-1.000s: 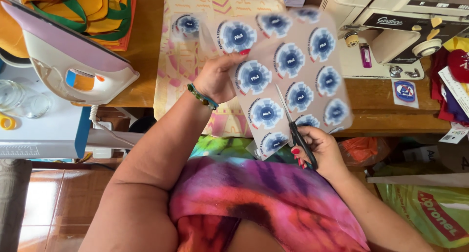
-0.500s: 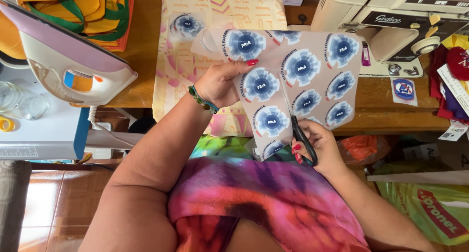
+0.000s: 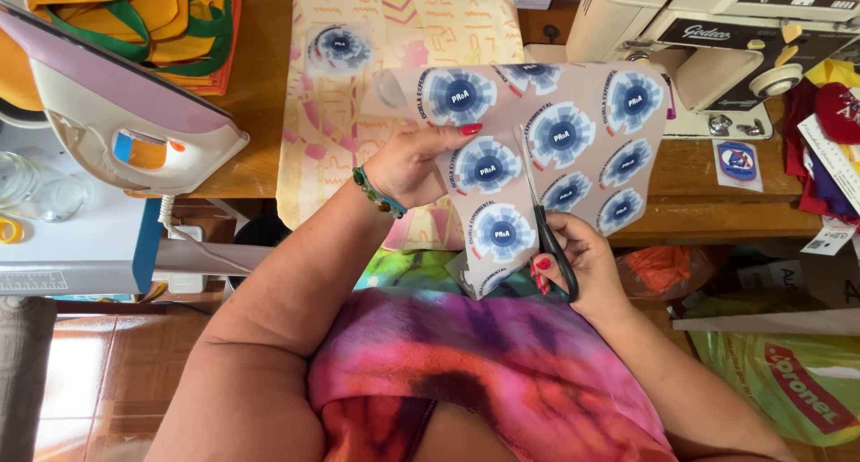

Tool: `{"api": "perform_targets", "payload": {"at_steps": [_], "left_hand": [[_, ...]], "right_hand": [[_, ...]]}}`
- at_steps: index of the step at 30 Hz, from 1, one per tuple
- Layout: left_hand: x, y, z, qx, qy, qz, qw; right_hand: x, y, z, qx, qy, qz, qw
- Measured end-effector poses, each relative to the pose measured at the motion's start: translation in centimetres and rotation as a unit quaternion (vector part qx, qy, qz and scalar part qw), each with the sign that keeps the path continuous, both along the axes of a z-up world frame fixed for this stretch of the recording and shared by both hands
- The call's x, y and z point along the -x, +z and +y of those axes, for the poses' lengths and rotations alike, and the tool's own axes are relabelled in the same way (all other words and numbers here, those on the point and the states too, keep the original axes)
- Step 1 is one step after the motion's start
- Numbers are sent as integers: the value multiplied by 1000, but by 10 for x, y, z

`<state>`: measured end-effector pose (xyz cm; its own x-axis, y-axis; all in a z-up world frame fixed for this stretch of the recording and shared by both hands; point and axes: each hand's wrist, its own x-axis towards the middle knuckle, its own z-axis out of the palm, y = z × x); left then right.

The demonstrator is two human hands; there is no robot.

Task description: Cutting out circular eye-patterned patches from a fabric sheet using scissors

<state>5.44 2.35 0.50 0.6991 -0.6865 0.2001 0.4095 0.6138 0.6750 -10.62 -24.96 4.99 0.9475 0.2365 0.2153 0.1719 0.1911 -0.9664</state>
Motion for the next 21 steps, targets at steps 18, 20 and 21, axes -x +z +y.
{"api": "perform_targets", "payload": {"at_steps": [18,20,21], "left_hand": [[44,39,-19,19,39,61,997],[47,44,-17,18,38,64,997],[47,47,-17,17,37,66,997]], "right_hand": [[1,8,1,-6,-3,-17,1000],[1,6,-1,9,-8,-20,1000],[0,5,-2,24,-14,-24,999]]}}
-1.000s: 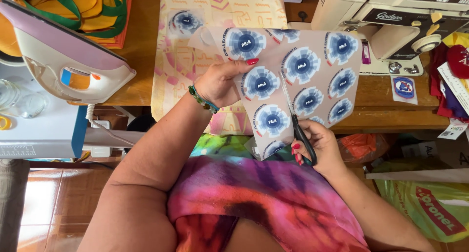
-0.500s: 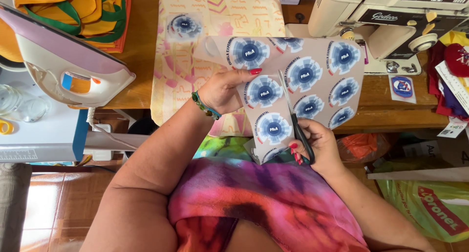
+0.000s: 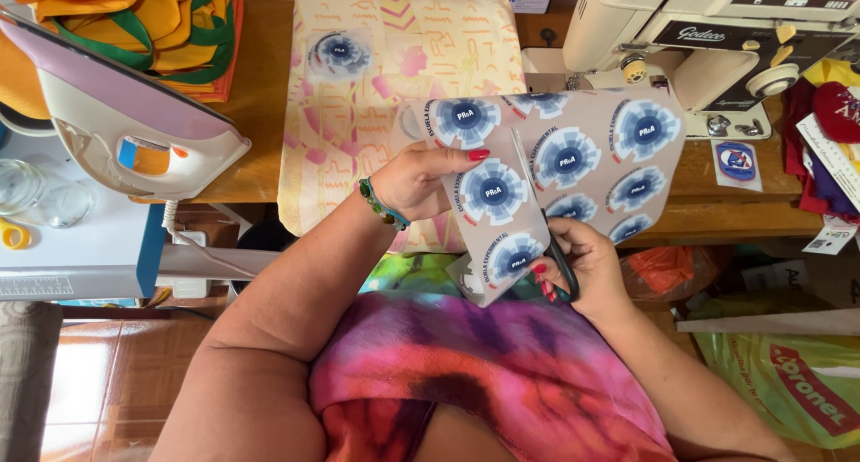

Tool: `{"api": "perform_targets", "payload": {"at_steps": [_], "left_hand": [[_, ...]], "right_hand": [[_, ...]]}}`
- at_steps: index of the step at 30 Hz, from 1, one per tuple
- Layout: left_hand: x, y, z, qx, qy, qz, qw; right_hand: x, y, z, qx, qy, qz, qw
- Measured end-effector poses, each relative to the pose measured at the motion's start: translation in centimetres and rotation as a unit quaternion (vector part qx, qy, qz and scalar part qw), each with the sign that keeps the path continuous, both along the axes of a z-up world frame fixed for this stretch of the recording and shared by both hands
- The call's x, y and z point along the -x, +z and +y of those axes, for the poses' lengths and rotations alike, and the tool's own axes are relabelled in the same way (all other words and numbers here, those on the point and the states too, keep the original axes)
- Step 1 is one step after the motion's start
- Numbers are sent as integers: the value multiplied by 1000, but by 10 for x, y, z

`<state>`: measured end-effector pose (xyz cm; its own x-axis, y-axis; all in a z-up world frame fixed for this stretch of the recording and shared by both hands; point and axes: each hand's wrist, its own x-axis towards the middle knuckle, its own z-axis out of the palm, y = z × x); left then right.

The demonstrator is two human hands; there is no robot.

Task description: Cutting out circular eye-patterned patches from a fabric sheet using scissors

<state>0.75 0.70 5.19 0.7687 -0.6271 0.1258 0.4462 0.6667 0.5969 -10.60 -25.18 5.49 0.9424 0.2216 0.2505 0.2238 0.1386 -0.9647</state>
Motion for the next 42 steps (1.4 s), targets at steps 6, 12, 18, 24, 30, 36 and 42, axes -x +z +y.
{"api": "perform_targets", "payload": {"at_steps": [6,12,18,24,30,36,42], "left_hand": [[-20,17,26,10,4,2,1000],[-30,65,39,0,35,-36,999],[-21,45,27,-8,10,-9,1000],[-11,58,27,16,28,0,999],[-15,46,23,28,32,8,999],[-9,57,22,25,31,3,999],[-9,36,9,49,-18,-18,999]], "right_hand": [[9,-9,-9,28,0,13,1000],[12,-13,-13,20,17,14,1000],[2,14,0,-26,36,-3,999],[1,16,1,-32,36,-1,999],[3,9,-1,-46,39,-3,998],[5,13,-3,-12,27,2,1000],[0,38,10,-47,29,-11,998]]}}
